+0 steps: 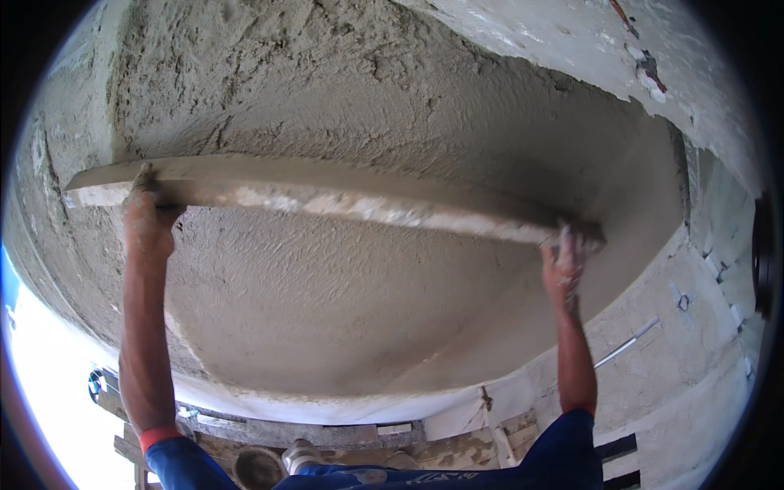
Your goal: The person applies wet plaster from a bucket onto a wall using a trowel and then smooths it using a long wooden leveling board.
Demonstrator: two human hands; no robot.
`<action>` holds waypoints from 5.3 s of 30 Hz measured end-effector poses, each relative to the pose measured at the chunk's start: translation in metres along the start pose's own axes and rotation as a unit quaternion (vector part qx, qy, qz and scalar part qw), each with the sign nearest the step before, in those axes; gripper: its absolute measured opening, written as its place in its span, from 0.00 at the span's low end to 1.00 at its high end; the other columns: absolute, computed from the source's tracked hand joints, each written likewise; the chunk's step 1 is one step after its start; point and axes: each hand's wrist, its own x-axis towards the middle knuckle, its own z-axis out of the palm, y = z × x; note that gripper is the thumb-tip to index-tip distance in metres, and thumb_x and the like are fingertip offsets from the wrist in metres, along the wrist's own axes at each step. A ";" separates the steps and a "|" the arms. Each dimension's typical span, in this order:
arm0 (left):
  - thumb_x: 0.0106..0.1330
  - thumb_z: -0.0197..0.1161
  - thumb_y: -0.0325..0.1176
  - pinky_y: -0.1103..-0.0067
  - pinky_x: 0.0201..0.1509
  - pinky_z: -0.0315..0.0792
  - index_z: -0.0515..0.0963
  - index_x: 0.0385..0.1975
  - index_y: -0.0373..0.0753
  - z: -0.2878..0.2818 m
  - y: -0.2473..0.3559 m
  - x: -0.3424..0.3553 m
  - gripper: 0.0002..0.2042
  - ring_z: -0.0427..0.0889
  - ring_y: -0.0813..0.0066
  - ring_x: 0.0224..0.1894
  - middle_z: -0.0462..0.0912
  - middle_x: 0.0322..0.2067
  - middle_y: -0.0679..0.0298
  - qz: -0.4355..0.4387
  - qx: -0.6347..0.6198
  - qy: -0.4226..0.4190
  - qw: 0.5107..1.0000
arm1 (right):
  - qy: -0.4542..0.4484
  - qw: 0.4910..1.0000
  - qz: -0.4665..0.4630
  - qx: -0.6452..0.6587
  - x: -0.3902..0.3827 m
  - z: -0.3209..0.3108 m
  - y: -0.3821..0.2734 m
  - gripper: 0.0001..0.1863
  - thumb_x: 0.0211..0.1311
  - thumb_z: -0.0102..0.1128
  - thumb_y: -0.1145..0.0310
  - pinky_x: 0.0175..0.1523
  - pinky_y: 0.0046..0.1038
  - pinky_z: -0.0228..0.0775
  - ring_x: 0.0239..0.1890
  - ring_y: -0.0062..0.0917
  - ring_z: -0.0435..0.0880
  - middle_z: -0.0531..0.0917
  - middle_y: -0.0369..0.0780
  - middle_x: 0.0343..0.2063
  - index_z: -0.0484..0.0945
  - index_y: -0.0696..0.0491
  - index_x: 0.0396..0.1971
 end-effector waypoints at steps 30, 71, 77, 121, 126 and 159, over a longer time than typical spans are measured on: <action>0.65 0.50 0.43 0.76 0.30 0.77 0.68 0.43 0.37 0.049 0.176 0.162 0.16 0.76 0.72 0.36 0.74 0.37 0.61 0.222 0.074 0.026 0.972 | 0.156 0.985 -0.072 -0.028 0.145 -0.035 -0.071 0.31 0.49 0.63 0.62 0.53 0.48 0.55 0.50 0.47 0.66 0.71 0.48 0.46 0.66 0.46 0.56; 0.66 0.49 0.46 0.69 0.31 0.76 0.70 0.44 0.35 0.128 0.191 0.085 0.19 0.79 0.65 0.34 0.77 0.35 0.56 0.236 0.095 0.119 0.960 | 0.119 0.988 -0.094 -0.003 0.133 -0.042 -0.037 0.31 0.50 0.64 0.61 0.50 0.49 0.58 0.48 0.50 0.67 0.71 0.51 0.46 0.65 0.52 0.54; 0.62 0.55 0.47 0.77 0.22 0.73 0.58 0.46 0.27 0.147 0.118 0.019 0.27 0.77 0.67 0.29 0.73 0.35 0.52 0.161 0.121 0.050 0.978 | 0.095 0.993 -0.060 -0.037 0.074 -0.020 0.040 0.32 0.47 0.65 0.63 0.50 0.49 0.58 0.47 0.49 0.67 0.71 0.50 0.45 0.66 0.52 0.54; 0.65 0.50 0.43 0.65 0.38 0.74 0.57 0.42 0.20 0.076 0.032 -0.009 0.25 0.79 0.45 0.34 0.75 0.31 0.39 0.337 0.337 0.079 0.875 | -0.021 0.996 0.054 0.067 -0.151 0.106 -0.021 0.29 0.47 0.64 0.71 0.55 0.54 0.54 0.50 0.55 0.65 0.69 0.55 0.45 0.66 0.55 0.52; 0.64 0.49 0.43 0.66 0.40 0.75 0.62 0.43 0.22 0.119 0.101 0.021 0.23 0.80 0.49 0.35 0.74 0.36 0.41 0.329 0.373 0.085 0.864 | -0.007 0.993 0.114 0.029 -0.118 0.093 -0.045 0.31 0.50 0.63 0.64 0.55 0.54 0.53 0.51 0.55 0.64 0.67 0.55 0.48 0.65 0.54 0.54; 0.64 0.47 0.48 0.69 0.41 0.76 0.66 0.39 0.24 0.180 0.109 0.001 0.25 0.80 0.57 0.36 0.77 0.34 0.47 0.331 0.306 0.081 0.889 | -0.044 0.988 0.143 0.023 -0.081 0.060 0.001 0.34 0.55 0.60 0.57 0.62 0.48 0.53 0.59 0.56 0.58 0.62 0.58 0.56 0.61 0.57 0.58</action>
